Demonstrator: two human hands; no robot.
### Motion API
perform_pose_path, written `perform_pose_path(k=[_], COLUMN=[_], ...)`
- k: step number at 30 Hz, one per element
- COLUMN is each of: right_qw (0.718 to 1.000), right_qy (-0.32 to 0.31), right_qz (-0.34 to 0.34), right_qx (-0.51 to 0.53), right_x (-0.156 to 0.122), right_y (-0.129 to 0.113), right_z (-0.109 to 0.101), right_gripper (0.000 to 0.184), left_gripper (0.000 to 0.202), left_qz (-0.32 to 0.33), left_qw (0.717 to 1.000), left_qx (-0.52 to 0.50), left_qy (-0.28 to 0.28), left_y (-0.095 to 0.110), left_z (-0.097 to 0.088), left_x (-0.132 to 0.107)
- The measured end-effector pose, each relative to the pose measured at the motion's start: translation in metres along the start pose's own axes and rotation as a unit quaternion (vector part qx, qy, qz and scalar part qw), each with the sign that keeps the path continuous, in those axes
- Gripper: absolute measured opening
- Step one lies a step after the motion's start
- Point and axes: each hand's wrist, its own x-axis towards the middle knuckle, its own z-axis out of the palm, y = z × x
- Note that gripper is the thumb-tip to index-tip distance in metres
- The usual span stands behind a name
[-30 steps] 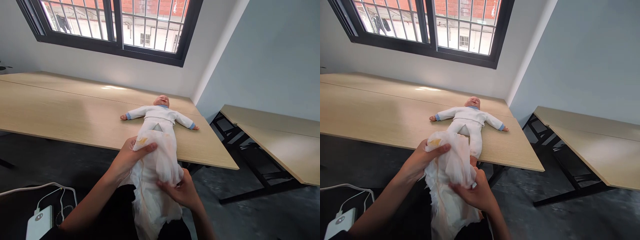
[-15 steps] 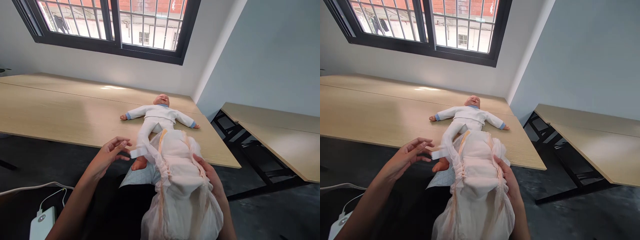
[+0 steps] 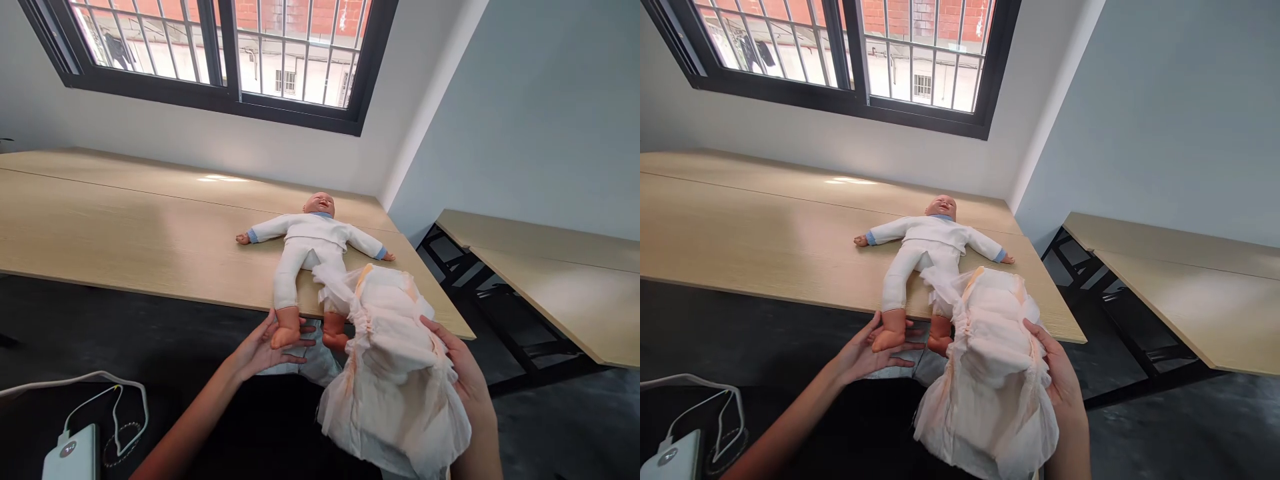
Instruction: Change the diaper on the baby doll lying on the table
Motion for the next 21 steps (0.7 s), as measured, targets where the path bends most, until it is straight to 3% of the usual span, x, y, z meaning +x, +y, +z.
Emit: perform_pose_path(k=[5, 10, 15, 18, 21], right_qw=[0.999, 0.998, 1.0, 1.0, 0.998], right_qy=[0.024, -0.011, 0.002, -0.003, -0.049], right_qz=[-0.032, -0.064, -0.007, 0.019, 0.048], right_qx=[0.015, -0.022, 0.012, 0.016, -0.008], right_x=[-0.006, 0.005, 0.025, 0.03, 0.036], right_y=[-0.01, -0.014, -0.014, -0.005, 0.009], right_z=[-0.012, -0.031, -0.038, -0.027, -0.007], right_gripper=[0.036, 0.035, 0.029, 0.024, 0.021], left_gripper=[0.061, 0.061, 0.043, 0.034, 0.034], left_qz=[0.018, 0.038, 0.051, 0.03, 0.017], left_qw=[0.987, 0.989, 0.961, 0.954, 0.951], left_qx=[-0.15, -0.105, -0.121, -0.123, -0.088], left_qy=[-0.05, -0.098, -0.243, -0.272, -0.295], left_y=[-0.03, -0.031, -0.005, 0.025, 0.062], left_z=[0.001, 0.023, 0.046, 0.061, 0.08], left_x=[0.025, 0.032, 0.036, 0.04, 0.048])
